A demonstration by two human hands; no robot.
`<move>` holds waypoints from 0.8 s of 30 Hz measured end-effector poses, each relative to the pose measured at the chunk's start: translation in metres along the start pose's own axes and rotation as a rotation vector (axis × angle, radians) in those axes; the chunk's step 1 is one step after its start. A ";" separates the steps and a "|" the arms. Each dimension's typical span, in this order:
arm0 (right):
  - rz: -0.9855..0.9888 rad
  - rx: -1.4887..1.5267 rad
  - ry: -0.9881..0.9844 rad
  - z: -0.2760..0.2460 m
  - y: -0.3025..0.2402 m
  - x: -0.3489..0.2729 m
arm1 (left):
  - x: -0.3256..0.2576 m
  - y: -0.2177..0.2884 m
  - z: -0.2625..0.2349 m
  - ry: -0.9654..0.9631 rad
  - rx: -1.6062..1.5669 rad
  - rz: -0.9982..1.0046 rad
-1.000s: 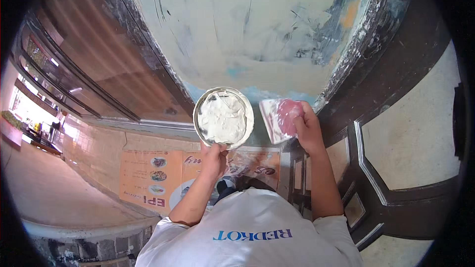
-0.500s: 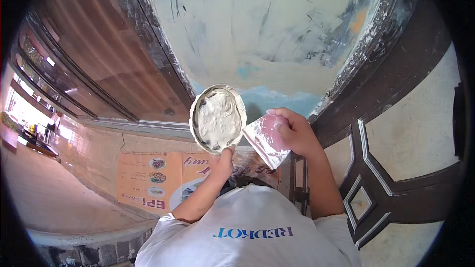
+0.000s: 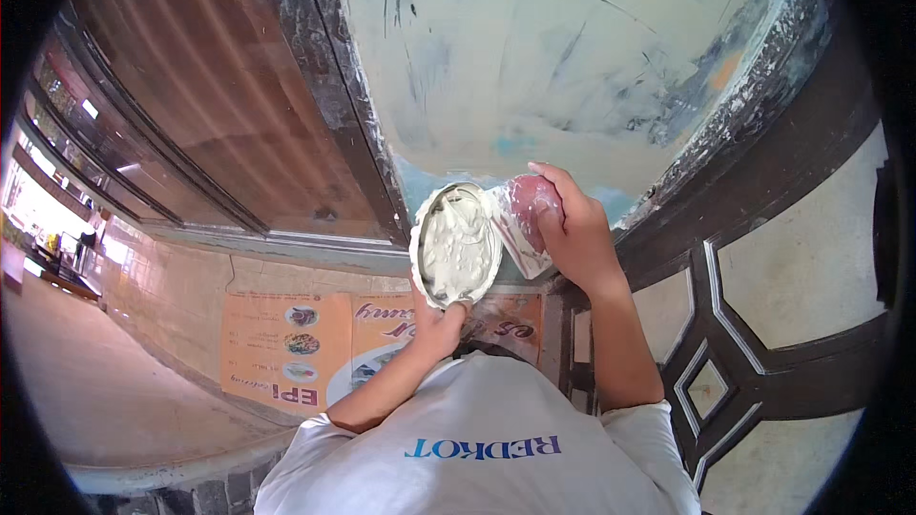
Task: The person applies wall filler compound from a small bucket onto a wall surface using a putty knife.
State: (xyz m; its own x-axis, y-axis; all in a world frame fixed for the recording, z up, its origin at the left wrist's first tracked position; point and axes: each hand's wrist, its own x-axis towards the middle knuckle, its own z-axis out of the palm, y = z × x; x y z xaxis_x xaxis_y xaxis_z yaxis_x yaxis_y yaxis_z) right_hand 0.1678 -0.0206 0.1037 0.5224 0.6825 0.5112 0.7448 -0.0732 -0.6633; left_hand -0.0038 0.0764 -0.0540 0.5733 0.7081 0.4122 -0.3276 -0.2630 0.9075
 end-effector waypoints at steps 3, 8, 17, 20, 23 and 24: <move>-0.015 -0.056 -0.045 0.010 -0.004 0.005 | 0.007 0.012 -0.017 -0.067 -0.106 -0.304; -0.088 -0.131 -0.041 0.021 0.000 0.010 | 0.021 0.019 -0.034 -0.090 -0.207 -0.291; 0.552 0.467 -0.215 0.025 0.042 -0.001 | 0.041 0.021 -0.054 0.122 -0.666 -0.615; 0.410 0.283 -0.234 0.029 0.038 -0.009 | 0.046 0.020 -0.060 0.113 -0.699 -0.574; 0.440 0.340 -0.277 0.035 0.045 -0.018 | 0.050 0.018 -0.068 0.093 -0.615 -0.617; 0.442 0.340 -0.268 0.036 0.047 -0.020 | 0.052 0.016 -0.068 0.083 -0.613 -0.618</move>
State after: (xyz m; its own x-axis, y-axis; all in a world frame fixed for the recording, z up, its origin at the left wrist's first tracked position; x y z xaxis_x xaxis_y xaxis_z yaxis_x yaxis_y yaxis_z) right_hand 0.1773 -0.0113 0.0426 0.5960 0.8027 0.0227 0.2848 -0.1849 -0.9406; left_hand -0.0304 0.1534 -0.0236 0.7328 0.6594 -0.1680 -0.3365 0.5657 0.7528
